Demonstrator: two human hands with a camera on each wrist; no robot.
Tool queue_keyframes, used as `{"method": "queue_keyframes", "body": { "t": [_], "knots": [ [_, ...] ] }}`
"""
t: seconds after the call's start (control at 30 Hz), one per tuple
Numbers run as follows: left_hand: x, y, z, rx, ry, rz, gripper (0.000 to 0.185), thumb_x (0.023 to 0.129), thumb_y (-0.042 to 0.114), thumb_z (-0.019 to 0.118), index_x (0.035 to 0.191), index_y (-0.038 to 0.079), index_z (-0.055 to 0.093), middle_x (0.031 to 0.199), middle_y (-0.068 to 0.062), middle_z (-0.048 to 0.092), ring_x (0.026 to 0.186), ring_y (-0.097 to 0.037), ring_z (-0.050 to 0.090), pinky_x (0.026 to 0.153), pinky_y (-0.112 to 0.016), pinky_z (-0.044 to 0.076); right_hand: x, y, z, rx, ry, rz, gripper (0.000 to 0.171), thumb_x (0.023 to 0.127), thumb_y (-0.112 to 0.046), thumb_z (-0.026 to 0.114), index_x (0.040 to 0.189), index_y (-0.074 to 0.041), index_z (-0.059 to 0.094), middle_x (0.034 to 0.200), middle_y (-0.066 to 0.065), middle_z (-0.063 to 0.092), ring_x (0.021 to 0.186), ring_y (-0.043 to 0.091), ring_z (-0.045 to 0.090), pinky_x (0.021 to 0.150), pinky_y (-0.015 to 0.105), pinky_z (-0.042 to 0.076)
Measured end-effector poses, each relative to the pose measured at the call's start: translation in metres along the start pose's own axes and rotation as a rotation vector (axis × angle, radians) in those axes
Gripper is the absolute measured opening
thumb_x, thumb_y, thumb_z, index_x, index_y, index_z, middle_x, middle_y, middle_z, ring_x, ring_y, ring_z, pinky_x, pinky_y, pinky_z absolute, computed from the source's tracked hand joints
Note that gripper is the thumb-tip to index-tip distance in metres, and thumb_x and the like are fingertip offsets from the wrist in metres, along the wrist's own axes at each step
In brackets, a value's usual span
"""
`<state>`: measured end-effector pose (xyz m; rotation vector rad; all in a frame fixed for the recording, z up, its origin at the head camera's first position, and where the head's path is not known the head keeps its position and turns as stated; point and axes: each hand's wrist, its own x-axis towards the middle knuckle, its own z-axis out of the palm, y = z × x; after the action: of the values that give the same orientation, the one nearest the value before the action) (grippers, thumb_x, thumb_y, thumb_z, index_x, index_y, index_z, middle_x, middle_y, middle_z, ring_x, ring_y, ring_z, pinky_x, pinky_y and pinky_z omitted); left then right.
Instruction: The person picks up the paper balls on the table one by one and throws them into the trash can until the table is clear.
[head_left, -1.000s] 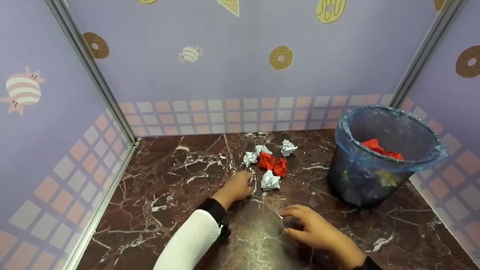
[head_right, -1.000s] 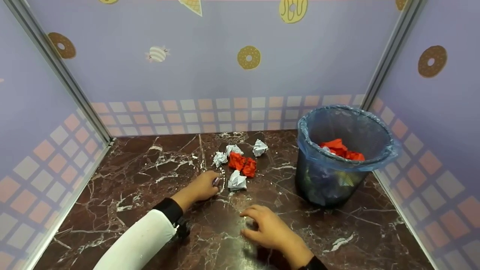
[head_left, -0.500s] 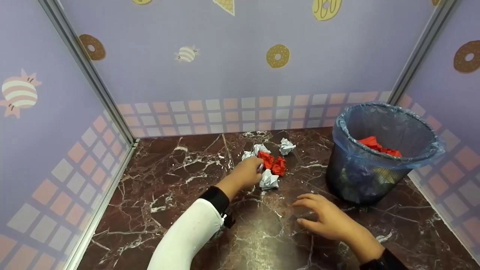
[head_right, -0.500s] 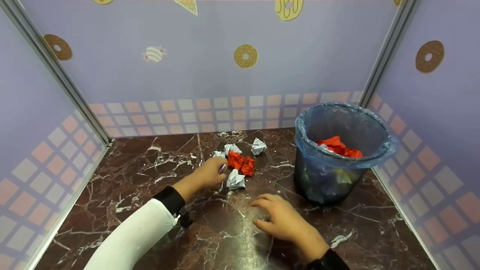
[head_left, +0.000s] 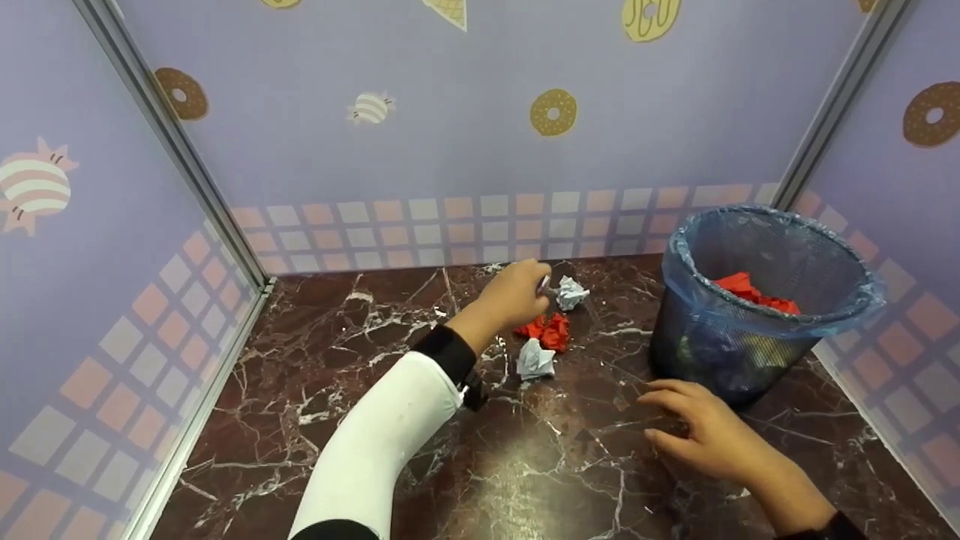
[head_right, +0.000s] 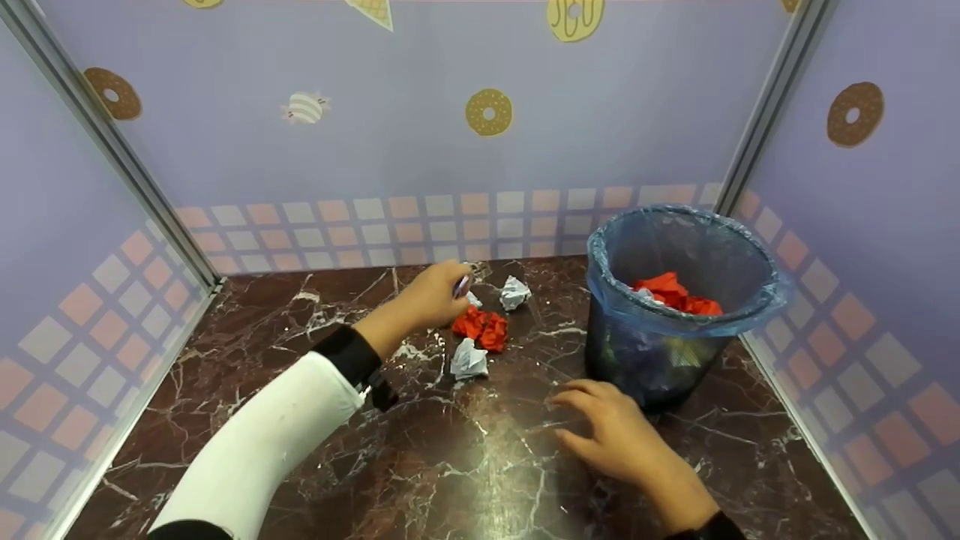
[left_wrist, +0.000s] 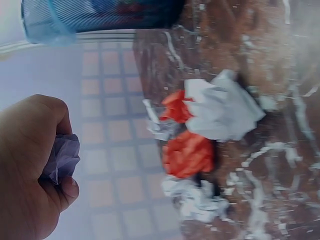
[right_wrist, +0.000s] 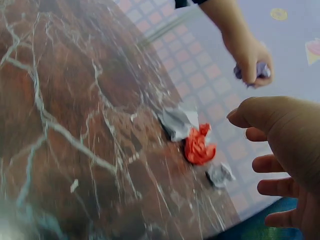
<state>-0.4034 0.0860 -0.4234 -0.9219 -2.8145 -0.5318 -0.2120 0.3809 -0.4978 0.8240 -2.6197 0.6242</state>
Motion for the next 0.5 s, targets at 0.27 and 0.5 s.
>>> {"method": "queue_keyframes", "body": {
  "t": [0.27,0.5],
  "knots": [
    [0.030,0.035,-0.032,-0.008,0.012,0.038,0.017,0.083,0.018,0.066,0.088,0.014,0.051,0.090,0.000,0.048,0.080,-0.016,0.049,0.065,-0.029,0.044,-0.021,0.015,-0.018,-0.037,-0.012,0.110,0.041,0.079,-0.033,0.080,0.117,-0.031,0.066,0.125,-0.004,0.060,0.115,0.020,0.056,0.093,0.037,0.043],
    [0.052,0.075,-0.049,0.015,0.026,0.094,0.017,0.084,0.019,0.066,0.090,0.016,0.050,0.091,0.002,0.048,0.083,-0.015,0.049,0.069,-0.028,0.044,-0.030,0.021,-0.035,0.005,0.046,0.135,0.043,0.079,-0.026,0.081,0.118,-0.030,0.066,0.122,-0.002,0.061,0.112,0.023,0.057,0.097,0.007,0.028]
  ]
}}
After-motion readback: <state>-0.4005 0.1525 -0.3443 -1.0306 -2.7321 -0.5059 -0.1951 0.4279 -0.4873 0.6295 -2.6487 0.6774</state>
